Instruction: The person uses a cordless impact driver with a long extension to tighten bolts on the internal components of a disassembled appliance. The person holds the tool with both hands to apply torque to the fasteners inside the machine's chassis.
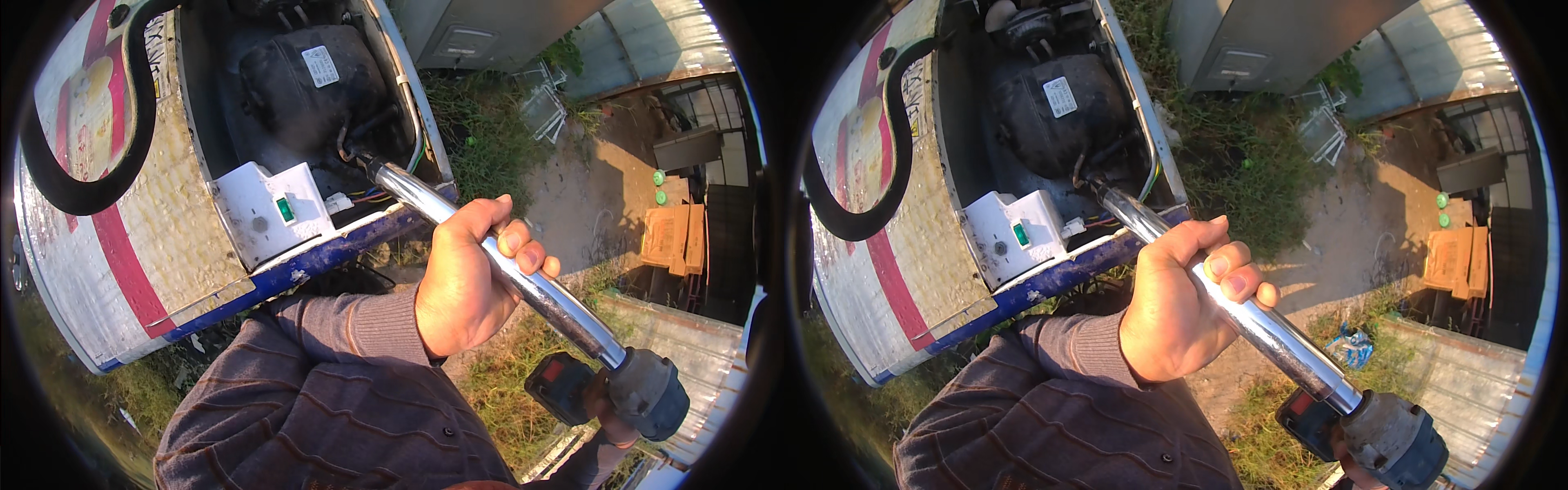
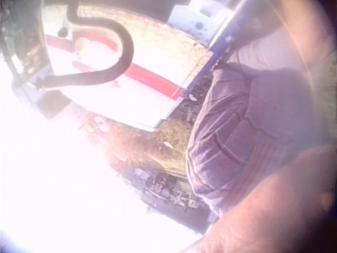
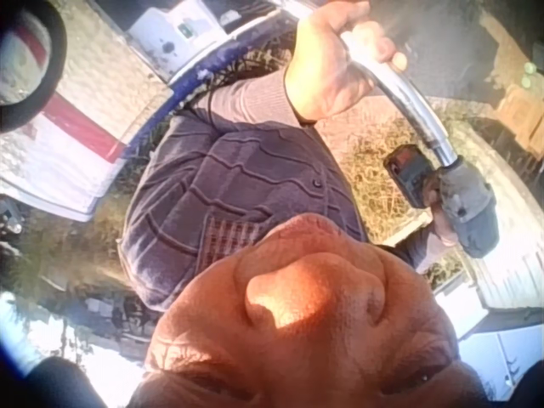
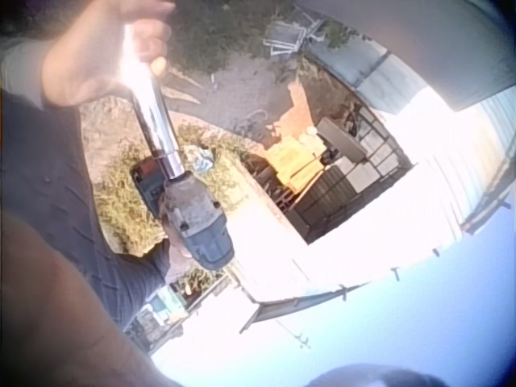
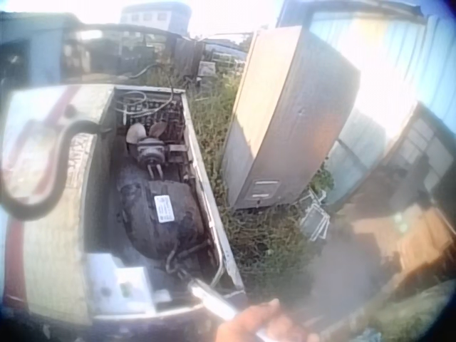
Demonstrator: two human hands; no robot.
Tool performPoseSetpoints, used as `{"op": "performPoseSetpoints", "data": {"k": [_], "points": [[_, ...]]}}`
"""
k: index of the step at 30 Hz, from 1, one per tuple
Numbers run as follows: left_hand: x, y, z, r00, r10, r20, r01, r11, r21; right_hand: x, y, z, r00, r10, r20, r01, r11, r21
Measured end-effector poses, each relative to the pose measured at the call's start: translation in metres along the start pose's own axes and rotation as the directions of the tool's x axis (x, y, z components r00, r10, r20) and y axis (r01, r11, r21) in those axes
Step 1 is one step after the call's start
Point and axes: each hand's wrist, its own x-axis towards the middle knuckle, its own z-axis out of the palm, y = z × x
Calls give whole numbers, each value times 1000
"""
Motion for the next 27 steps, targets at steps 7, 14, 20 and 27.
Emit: {"op": "performPoseSetpoints", "data": {"k": [7, 14, 20, 27], "points": [[-1, 0, 2, 1000, -9, -6, 9, 1000, 5, -4, 31, 6, 995, -89, -37, 90, 995, 41], [0, -2, 5, 999, 5, -41, -6, 1000, -21, 2, 13, -7, 994, -12, 106, -5, 987, 160], [0, -1, 3, 998, -26, -54, 23, 999, -50, 0, 18, -9, 999, -11, 40, 11, 1000, 5], [2, 7, 5, 995, -73, 70, 76, 996, -44, 10, -11, -18, 995, -22, -99, -31, 864, -502]]}}
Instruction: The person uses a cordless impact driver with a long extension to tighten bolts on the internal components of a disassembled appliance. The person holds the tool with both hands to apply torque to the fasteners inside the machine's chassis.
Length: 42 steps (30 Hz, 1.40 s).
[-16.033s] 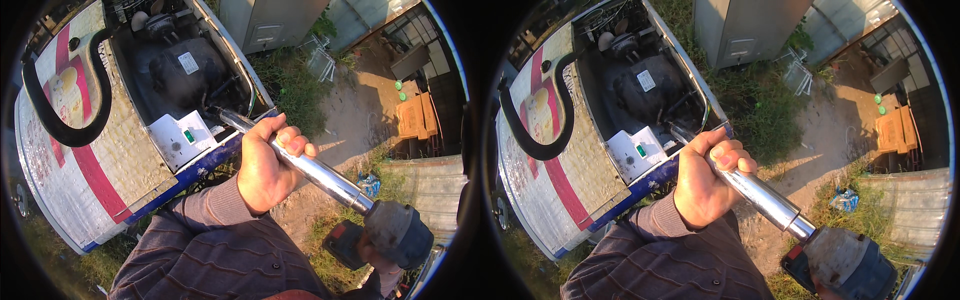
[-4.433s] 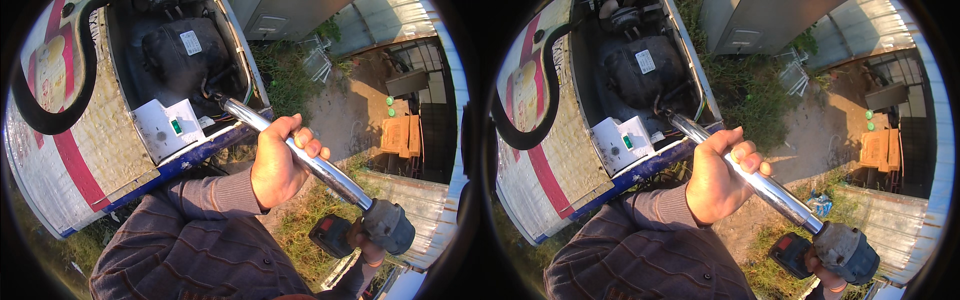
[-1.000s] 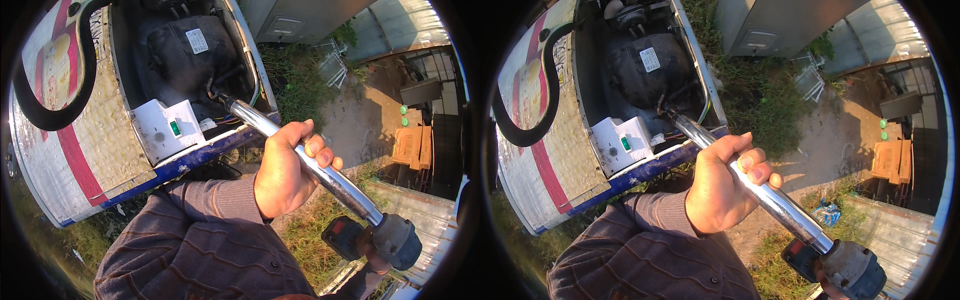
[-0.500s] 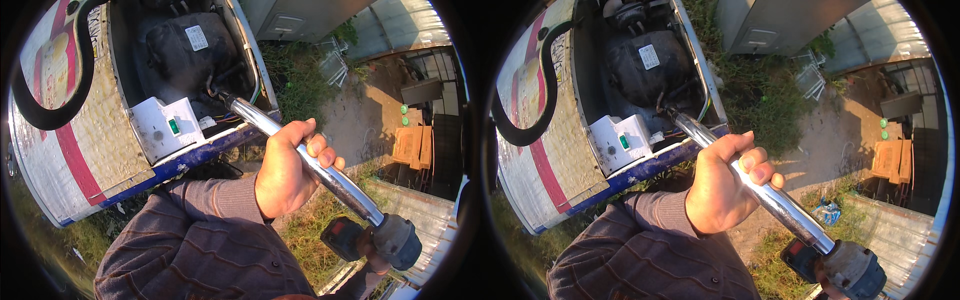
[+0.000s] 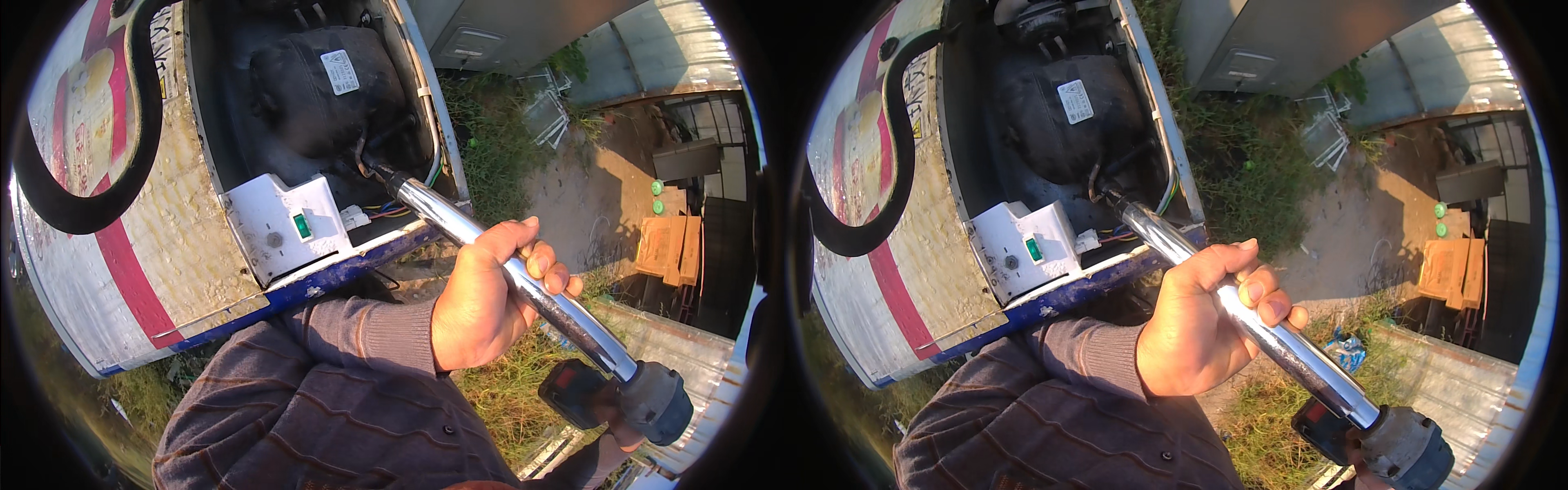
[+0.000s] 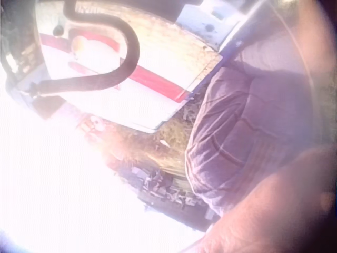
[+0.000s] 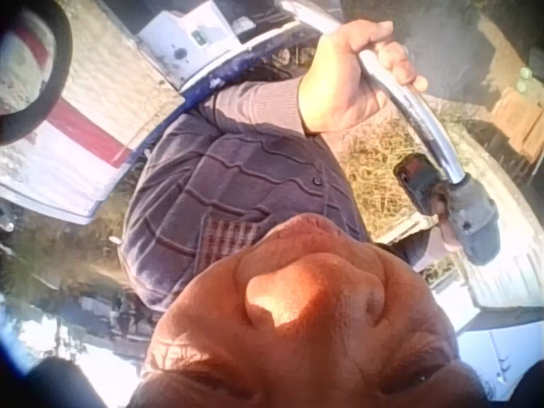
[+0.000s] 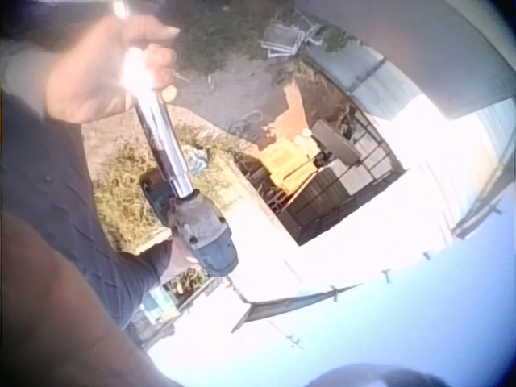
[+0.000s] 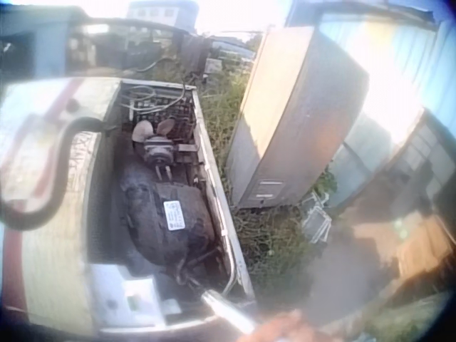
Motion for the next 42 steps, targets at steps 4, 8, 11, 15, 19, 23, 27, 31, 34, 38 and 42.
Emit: {"op": "performPoseSetpoints", "data": {"k": [4, 8, 11, 15, 19, 23, 27, 31, 34, 38, 42], "points": [[1, 2, 1, 998, -33, 59, 33, 999, 9, 20, -28, -21, 990, -17, -141, -72, 796, -601], [5, -2, 7, 999, -21, 50, 24, 998, -59, 47, -53, -34, 931, -30, -364, -303, 492, -816], [-8, -1, 0, 1000, 17, -4, -16, 997, 72, 48, -64, -33, 931, -127, -342, -292, 302, -907], [-16, -6, -11, 997, 71, 33, -75, 988, 139, 39, -68, -26, 983, -136, -127, -44, 494, -868], [-6, -22, -15, 990, 106, 98, -116, 987, 108, 43, -50, -29, 974, -119, -193, -118, 460, -880], [-1, -46, -7, 979, 117, 167, -135, 985, 103, 47, -24, -51, 964, 10, -265, -244, 424, -872], [4, -71, -6, 947, 60, 317, -79, 996, 47, 63, 14, -68, 822, 478, -310, -502, 351, -791], [6, -87, -12, 952, 63, 299, -95, 991, 94, 47, 49, -50, 865, 369, -341, -480, 405, -778], [12, -93, -15, 961, 60, 270, -87, 992, 89, 38, 62, -29, 903, 292, -315, -424, 490, -762], [20, -93, -18, 967, 80, 243, -117, 983, 142, 40, 63, -14, 934, 216, -286, -358, 569, -741], [17, -84, -26, 961, 54, 272, -102, 981, 166, 45, 66, -19, 981, 79, -178, -181, 714, -676]]}}
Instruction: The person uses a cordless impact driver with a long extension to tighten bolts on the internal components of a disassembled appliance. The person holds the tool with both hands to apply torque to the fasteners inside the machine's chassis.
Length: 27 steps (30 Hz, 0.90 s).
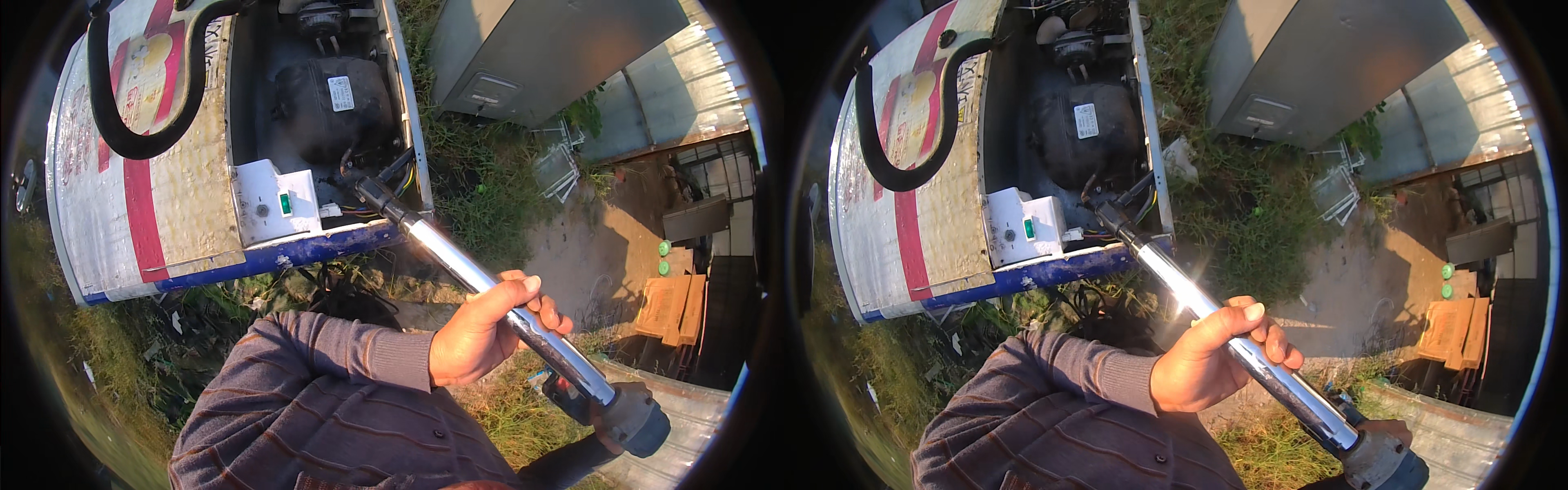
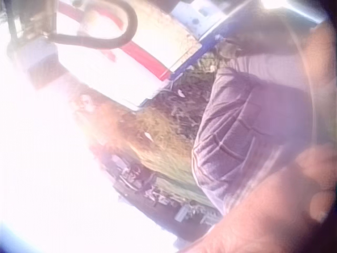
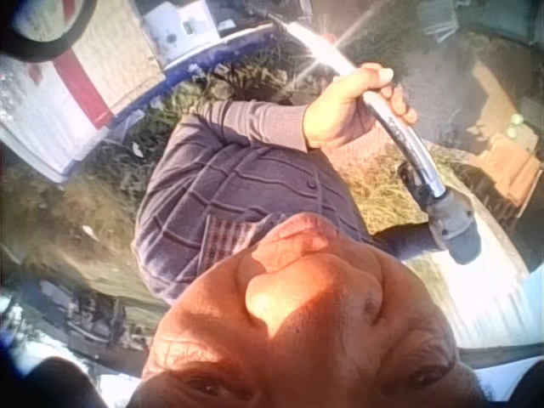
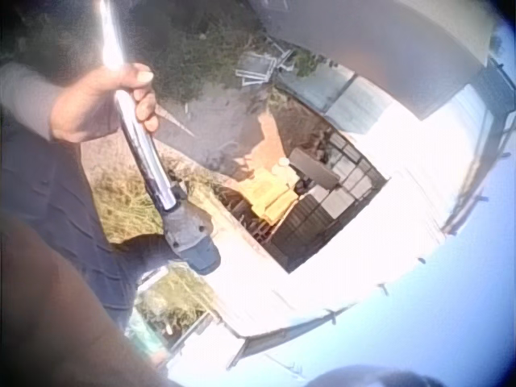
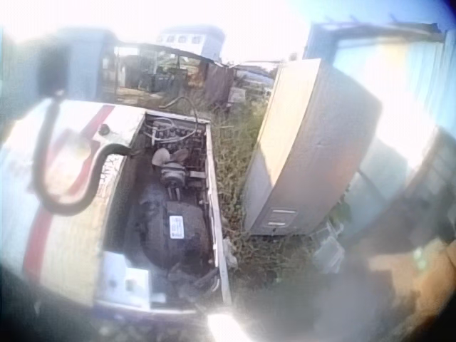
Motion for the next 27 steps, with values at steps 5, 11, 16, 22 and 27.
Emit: {"op": "performPoseSetpoints", "data": {"k": [5, 11, 16, 22, 27], "points": [[8, -23, 3, 996, 33, 88, -38, 997, 65, 30, 42, 9, 920, -311, -240, 382, 848, 367], [17, -24, -2, 995, 71, -67, -58, 980, 189, 59, 41, 80, 806, -570, -159, 159, -51, 986], [22, -13, 6, 976, 100, -194, -12, 913, 408, 58, 8, 115, 754, -563, -340, 117, -394, 911], [25, 18, 8, 945, 279, -170, -150, 833, 532, 45, -51, 197, 972, -181, -151, 209, 366, 907], [19, 47, 18, 888, 410, -206, -173, 715, 677, 56, -93, 262, 892, -377, -250, 267, -7, 964]]}}
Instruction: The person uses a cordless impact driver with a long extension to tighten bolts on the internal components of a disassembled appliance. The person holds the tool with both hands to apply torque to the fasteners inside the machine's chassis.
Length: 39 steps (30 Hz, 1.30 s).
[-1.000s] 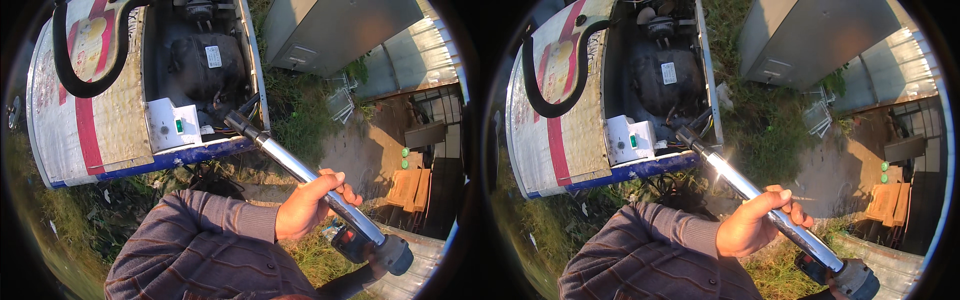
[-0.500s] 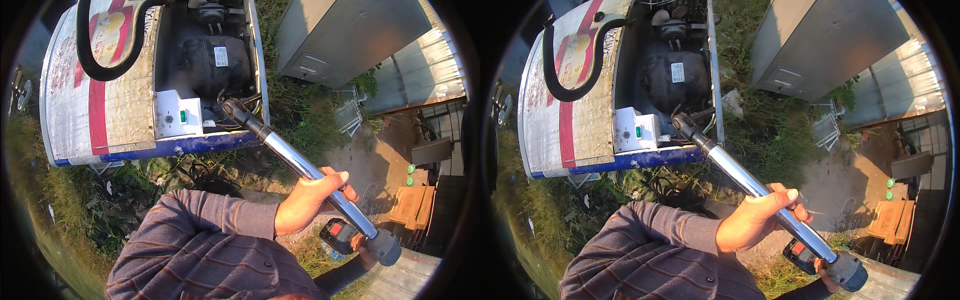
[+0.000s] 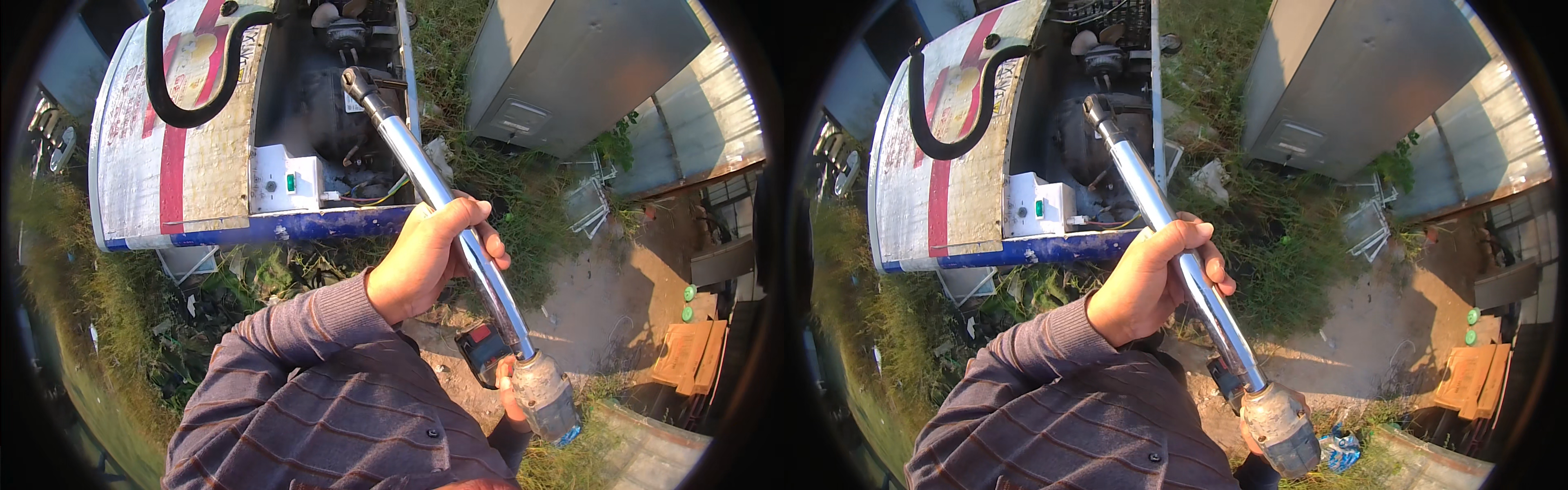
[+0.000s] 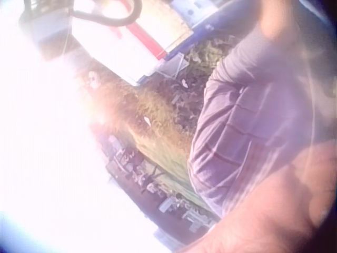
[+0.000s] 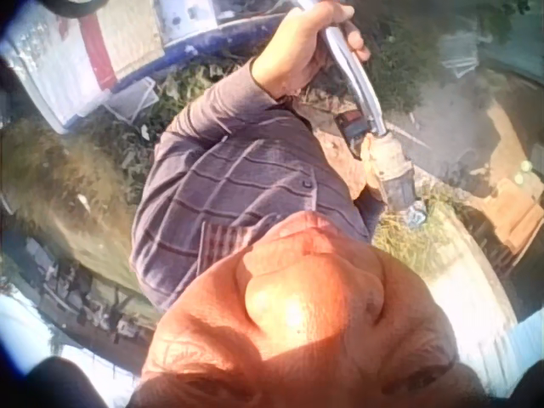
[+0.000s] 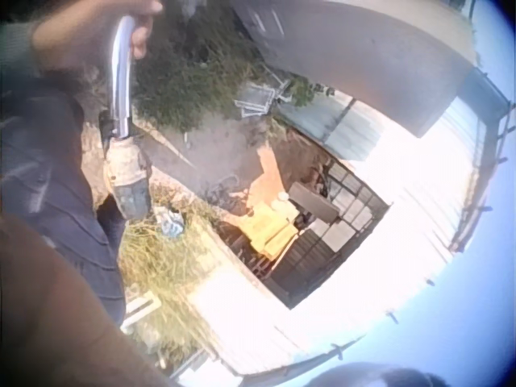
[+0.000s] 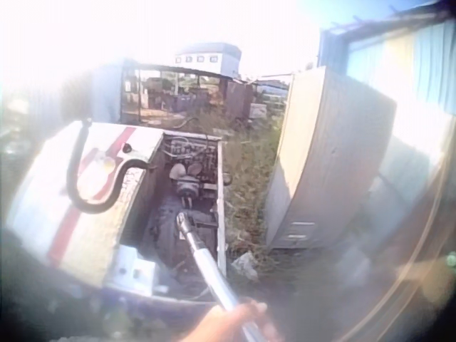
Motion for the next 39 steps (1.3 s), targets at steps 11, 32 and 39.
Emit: {"op": "performPoseSetpoints", "data": {"k": [11, 32, 39], "points": [[20, 44, -26, 982, -28, -187, 53, 990, 129, 73, -115, 42, 850, -510, 133, 527, 809, -260], [23, 142, -49, 986, -95, -140, 169, 579, 797, 101, -161, 79, 843, -530, 93, 353, 414, -839], [61, 205, -103, 789, 526, 319, 82, -603, 793, 113, -208, 76, 761, -624, 177, 481, 361, -799]]}}
